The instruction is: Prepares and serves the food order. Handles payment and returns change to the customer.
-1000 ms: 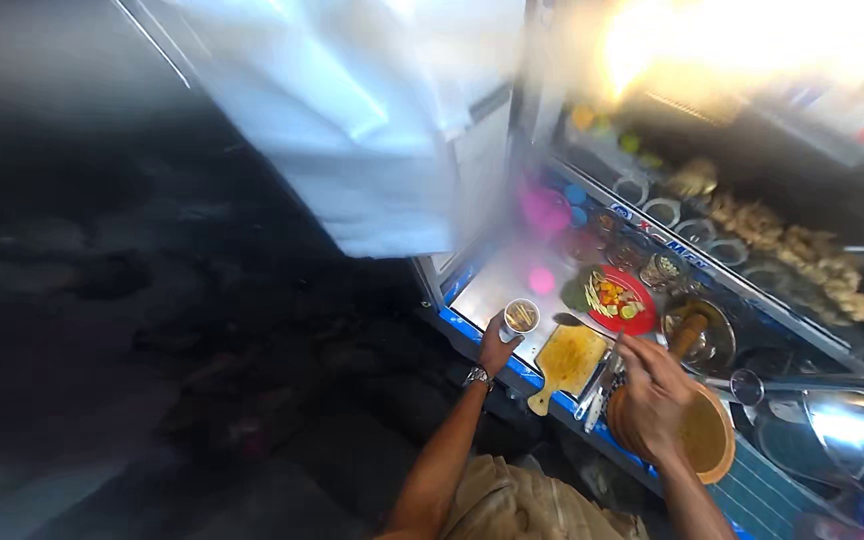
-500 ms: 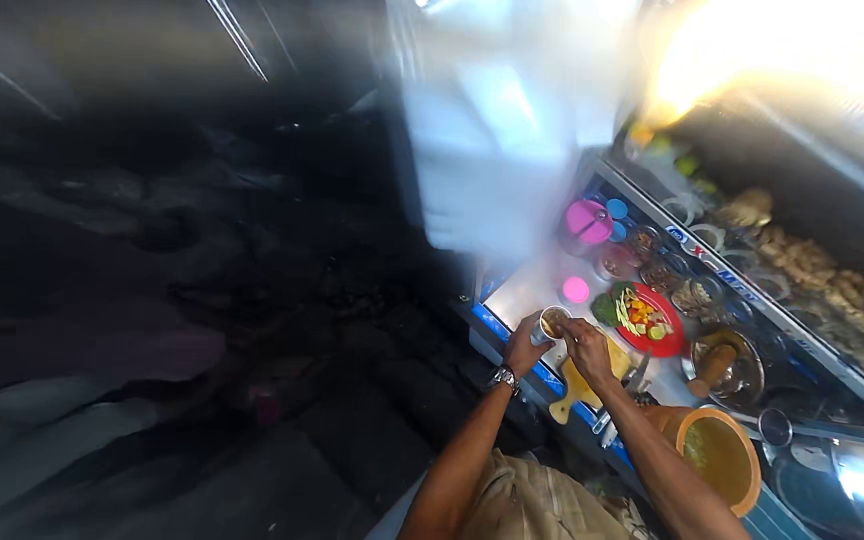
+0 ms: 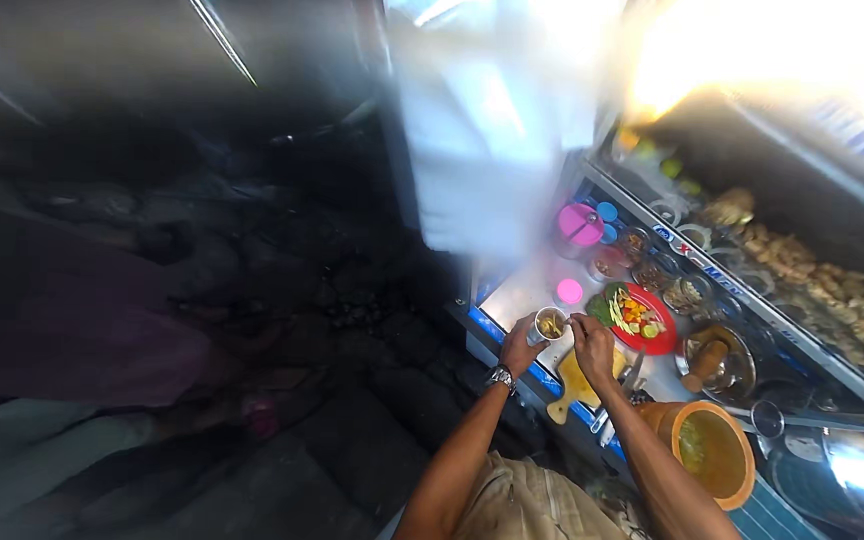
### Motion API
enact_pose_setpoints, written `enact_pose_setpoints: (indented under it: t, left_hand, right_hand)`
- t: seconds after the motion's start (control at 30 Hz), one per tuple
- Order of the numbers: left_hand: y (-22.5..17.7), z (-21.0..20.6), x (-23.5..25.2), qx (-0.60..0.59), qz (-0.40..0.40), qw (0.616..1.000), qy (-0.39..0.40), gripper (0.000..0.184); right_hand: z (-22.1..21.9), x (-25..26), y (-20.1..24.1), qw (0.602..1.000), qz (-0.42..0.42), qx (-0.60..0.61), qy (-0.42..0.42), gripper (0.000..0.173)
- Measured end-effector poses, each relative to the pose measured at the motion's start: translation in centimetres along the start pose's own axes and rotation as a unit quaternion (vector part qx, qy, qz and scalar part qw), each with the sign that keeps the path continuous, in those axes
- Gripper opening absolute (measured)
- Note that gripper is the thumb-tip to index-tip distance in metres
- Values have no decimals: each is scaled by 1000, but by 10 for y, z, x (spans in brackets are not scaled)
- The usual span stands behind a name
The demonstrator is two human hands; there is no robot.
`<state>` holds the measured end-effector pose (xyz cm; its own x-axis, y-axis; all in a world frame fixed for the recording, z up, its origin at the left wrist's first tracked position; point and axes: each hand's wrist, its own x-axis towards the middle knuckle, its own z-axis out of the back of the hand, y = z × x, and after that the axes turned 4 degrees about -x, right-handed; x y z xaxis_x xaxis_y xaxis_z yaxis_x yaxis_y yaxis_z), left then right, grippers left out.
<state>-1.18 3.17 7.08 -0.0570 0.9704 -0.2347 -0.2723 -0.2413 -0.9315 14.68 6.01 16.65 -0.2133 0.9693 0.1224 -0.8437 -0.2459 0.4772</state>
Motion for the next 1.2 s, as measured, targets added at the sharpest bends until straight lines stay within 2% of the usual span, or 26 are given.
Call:
enact_pose_setpoints:
  t: [0.07,0.17,0.23,0.33,0.43,0.5,0.63,0.7,0.8,0.93,1.03,1.1,1.2]
  left_hand:
    - [-1,0,0,1,-1,1000,2,75]
    - [-1,3,-1,18,-2,1000,7,77]
    - [1,7,-5,38,-9,999,-19,71]
    - [-9,14,-17,60,-29,993,-102,64]
    - [-25,20,-28,97,-53,987,-115,62]
    - [-32,22,-31,115,-69,986,-98,60]
    - [-43,23,-35,134,-65,985,-89,59]
    - [-47,25,-35,144,-53,984,-90,60]
    - [-45,24,-38,152,-46,983,-92,60]
    - [-40,26,-43,150,-43,984,-86,61]
    - [-40,27,-47,148,-31,987,-56,61]
    - [-41,28,-50,144,-33,988,-46,62]
    - [-37,29,-51,127,-45,990,-47,64]
  right_hand:
    - [-2,-3,-2,998,58,-15,-1,25]
    - [-9,-4,-7,997,59,-30,26,25]
    - [-13,-4,-6,998,18,-29,43,27]
    - [-9,1,-1,994,-84,3,71,30]
    - [-5,5,-1,986,-140,27,84,30]
    - [-1,4,0,990,-118,27,68,29]
    - [1,0,1,999,17,-20,27,29]
    - [-3,0,3,997,45,-42,43,29]
    - [-13,-2,4,995,19,-49,83,31]
    - [-15,1,12,992,-83,8,91,32]
    - [-15,6,8,988,-119,54,78,31]
    - [-13,7,6,992,-101,50,63,30]
    - [-7,5,7,999,-15,8,42,29]
